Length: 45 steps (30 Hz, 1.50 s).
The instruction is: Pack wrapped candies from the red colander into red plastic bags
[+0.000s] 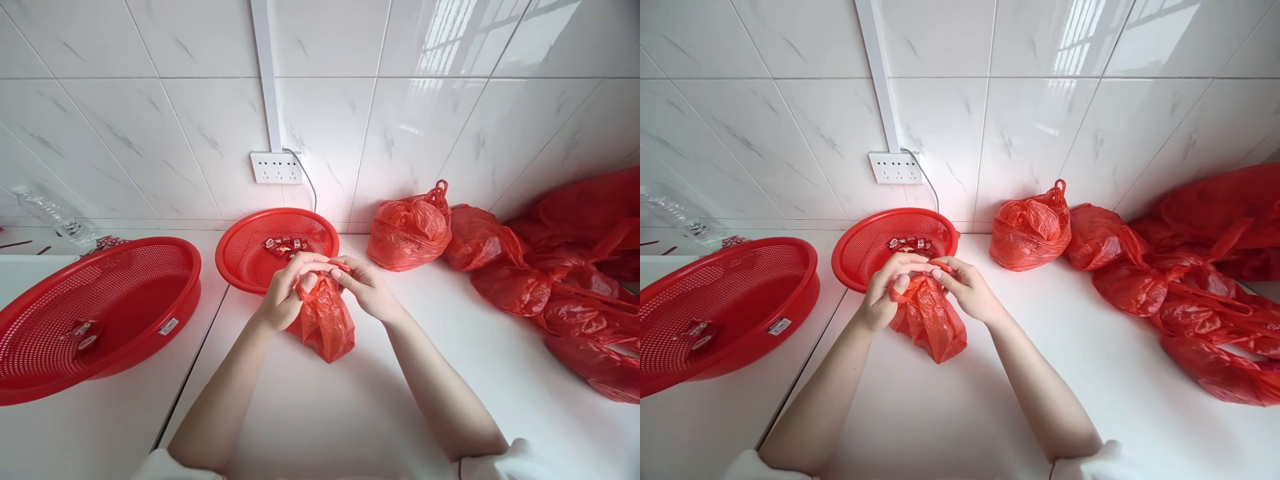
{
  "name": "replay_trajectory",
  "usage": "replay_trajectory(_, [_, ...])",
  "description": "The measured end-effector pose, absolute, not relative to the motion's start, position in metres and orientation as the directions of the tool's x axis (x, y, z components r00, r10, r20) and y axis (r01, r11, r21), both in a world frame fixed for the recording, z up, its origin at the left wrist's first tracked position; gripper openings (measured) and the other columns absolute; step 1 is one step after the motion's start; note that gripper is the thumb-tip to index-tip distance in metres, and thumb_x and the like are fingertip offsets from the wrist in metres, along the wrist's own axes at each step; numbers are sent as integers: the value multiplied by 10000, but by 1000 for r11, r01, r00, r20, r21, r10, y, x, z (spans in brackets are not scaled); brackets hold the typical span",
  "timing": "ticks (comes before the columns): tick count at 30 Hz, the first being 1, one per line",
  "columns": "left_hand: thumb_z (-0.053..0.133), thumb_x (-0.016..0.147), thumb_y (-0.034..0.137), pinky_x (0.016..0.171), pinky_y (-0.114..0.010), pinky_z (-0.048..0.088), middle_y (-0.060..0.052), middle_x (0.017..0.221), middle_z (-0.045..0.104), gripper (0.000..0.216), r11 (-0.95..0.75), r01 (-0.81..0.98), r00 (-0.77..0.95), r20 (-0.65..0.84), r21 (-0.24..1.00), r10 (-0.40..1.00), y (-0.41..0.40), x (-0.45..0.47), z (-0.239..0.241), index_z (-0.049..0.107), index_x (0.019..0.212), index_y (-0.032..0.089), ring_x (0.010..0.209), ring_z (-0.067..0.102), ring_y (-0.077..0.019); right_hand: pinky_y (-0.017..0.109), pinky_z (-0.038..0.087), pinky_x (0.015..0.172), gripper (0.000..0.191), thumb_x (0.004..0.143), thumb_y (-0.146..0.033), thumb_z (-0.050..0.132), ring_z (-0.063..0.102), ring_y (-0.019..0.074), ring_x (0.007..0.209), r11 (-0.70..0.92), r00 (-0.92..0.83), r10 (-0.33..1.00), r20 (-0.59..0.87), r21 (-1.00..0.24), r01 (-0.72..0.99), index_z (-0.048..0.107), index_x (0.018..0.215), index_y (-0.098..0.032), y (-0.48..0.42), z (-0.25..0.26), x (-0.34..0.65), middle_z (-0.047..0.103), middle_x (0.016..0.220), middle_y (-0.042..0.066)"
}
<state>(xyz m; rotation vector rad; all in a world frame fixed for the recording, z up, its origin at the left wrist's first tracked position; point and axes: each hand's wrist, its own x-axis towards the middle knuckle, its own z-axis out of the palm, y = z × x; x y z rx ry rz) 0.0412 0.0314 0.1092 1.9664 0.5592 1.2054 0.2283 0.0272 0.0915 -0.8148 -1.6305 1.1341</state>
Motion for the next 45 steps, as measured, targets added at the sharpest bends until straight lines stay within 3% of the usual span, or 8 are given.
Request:
replay_trajectory(11, [517, 716, 18, 774, -295, 569, -56, 1209, 576, 477, -663, 505, 135, 708, 553, 694, 29, 1, 121, 605, 1133, 232, 1047, 603, -198, 265, 498, 564, 331, 898, -425, 487, 663, 156, 557, 140, 59, 986, 154, -971, 196, 626, 789, -146, 22, 90, 285, 708, 706, 70])
replay_trajectory(16, [508, 657, 24, 878, -345, 542, -26, 1278, 559, 557, -556, 510, 105, 594, 656, 798, 32, -26, 108, 605, 1151, 262, 1153, 563, -219, 274, 554, 578, 298, 814, -427, 595, 678, 173, 582, -39, 140, 990, -29, -997, 67, 624, 763, -135, 24, 72, 333, 702, 698, 91])
replay_trajectory(21, [470, 676, 52, 830, -348, 537, -46, 1219, 616, 501, -346, 439, 155, 309, 830, 938, 38, -19, 86, 617, 1116, 240, 1089, 604, -222, 331, 586, 649, 246, 838, -308, 527, 686, 179, 636, 22, 167, 986, 26, -999, 23, 620, 994, -142, 23, 64, 345, 694, 742, 71])
replay_trajectory(26, [581, 804, 223, 860, -339, 525, -43, 1203, 624, 319, -284, 425, 342, 138, 860, 930, 15, -2, 81, 601, 1122, 243, 1048, 620, -209, 528, 475, 951, 409, 784, -140, 514, 596, 302, 1129, 123, 108, 963, 246, -761, 637, 557, 1184, -207, 13, 70, 342, 620, 1207, 136])
replay_trajectory(30, [597, 842, 267, 915, -324, 503, -19, 1205, 617, 315, -398, 451, 417, 205, 799, 885, -2, 1, 81, 588, 1157, 270, 1111, 584, -193, 518, 330, 1095, 384, 878, -278, 513, 432, 297, 1317, 342, -117, 870, 479, -415, 843, 535, 1251, -192, 2, 64, 306, 463, 1420, 150])
replay_trajectory(34, [582, 864, 254, 846, -303, 516, -32, 1104, 640, 231, -509, 519, 184, 492, 687, 851, -1, -4, 66, 616, 1092, 232, 1035, 602, -182, 513, 315, 1084, 609, 832, -401, 628, 499, 300, 1258, 489, -409, 869, 279, -352, 798, 435, 1363, -174, -1, 43, 262, 545, 1351, 162])
replay_trajectory(39, [579, 853, 190, 679, -257, 508, -39, 980, 637, 189, -577, 598, 30, 705, 555, 709, 4, -15, 34, 629, 1036, 193, 884, 606, -162, 275, 466, 723, 288, 939, -214, 415, 679, 190, 827, 325, -277, 945, 176, -394, 859, 560, 1185, -251, -5, 34, 275, 719, 974, 43])
replay_trajectory(45, [546, 890, 262, 654, -237, 504, -17, 953, 655, 171, -430, 597, -71, 579, 677, 812, 5, -25, 10, 631, 1026, 203, 764, 617, -127, 265, 463, 696, 234, 885, -299, 465, 658, 185, 779, 58, 95, 964, 247, -546, 836, 607, 1064, -248, -18, 55, 375, 711, 908, 16])
